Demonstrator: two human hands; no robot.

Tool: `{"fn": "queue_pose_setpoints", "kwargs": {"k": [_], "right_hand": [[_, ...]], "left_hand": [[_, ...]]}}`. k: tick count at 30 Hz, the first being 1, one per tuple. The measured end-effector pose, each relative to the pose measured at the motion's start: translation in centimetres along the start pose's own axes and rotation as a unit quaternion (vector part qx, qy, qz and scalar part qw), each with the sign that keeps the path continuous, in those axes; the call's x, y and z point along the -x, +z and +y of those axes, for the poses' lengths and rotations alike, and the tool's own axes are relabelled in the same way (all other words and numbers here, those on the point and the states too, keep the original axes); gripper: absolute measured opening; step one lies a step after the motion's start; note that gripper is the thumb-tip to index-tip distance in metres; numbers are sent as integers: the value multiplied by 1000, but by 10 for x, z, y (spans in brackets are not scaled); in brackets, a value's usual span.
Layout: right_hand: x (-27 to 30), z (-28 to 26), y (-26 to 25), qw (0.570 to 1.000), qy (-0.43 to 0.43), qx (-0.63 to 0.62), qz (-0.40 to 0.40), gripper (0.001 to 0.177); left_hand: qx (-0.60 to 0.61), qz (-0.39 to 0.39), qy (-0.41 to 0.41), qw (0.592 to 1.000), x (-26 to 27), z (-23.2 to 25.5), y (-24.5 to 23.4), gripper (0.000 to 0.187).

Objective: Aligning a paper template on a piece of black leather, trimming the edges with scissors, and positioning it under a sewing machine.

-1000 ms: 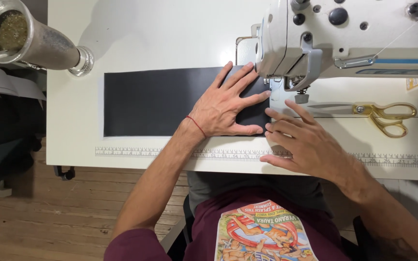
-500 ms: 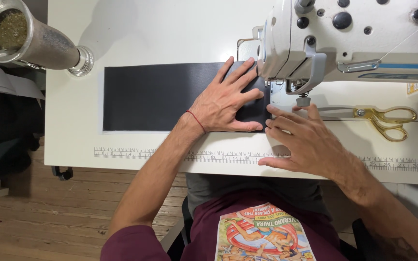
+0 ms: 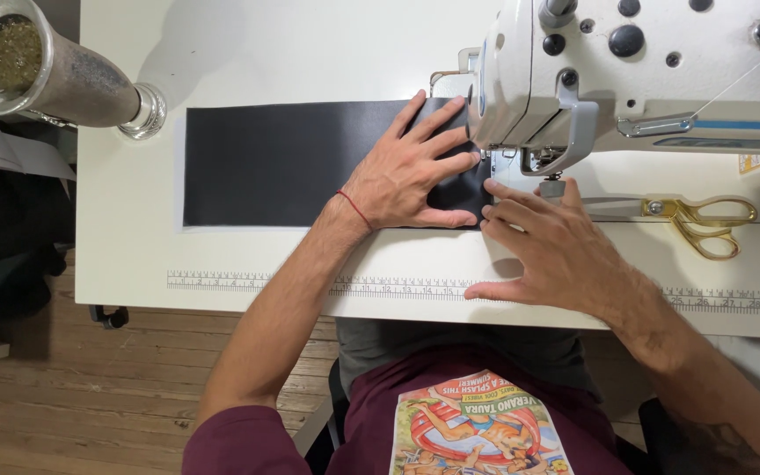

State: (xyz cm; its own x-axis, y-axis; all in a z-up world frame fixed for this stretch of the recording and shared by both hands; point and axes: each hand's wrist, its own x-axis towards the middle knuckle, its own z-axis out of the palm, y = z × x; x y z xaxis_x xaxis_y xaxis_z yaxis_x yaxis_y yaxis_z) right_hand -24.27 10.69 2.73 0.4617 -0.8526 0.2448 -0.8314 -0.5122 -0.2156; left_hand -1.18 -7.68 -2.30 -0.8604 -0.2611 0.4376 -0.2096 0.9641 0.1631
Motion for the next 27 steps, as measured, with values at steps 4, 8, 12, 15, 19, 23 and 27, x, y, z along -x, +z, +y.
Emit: {"fn": "queue_pose_setpoints", "kwargs": {"k": [4,8,12,15,19,23,27], "right_hand": [[-3,4,1,1000,-6,5,10,77],[-3,8,6,1000,5,10,14,77],[-8,12,4,1000,1,7,11,81],[-7,14,8,1000,1,12,3,85],[-12,11,2,999,-2,32,13,87],[-12,8,5,995,-8,91,33,95],[-12,7,6,993,-8,112,35,100]], "left_hand": [[-32,55,37,997,2,3,1,64],[-44,37,15,998,13,14,12,55],[-22,24,-12,999,11,14,12,54],[-20,18,-16,1000,9,12,9,52],[-20,16,-23,999,6,10,6,49],[-19,15,-30,999,7,3,12,48],[-24,21,-31,999,8,-5,19,48]]}}
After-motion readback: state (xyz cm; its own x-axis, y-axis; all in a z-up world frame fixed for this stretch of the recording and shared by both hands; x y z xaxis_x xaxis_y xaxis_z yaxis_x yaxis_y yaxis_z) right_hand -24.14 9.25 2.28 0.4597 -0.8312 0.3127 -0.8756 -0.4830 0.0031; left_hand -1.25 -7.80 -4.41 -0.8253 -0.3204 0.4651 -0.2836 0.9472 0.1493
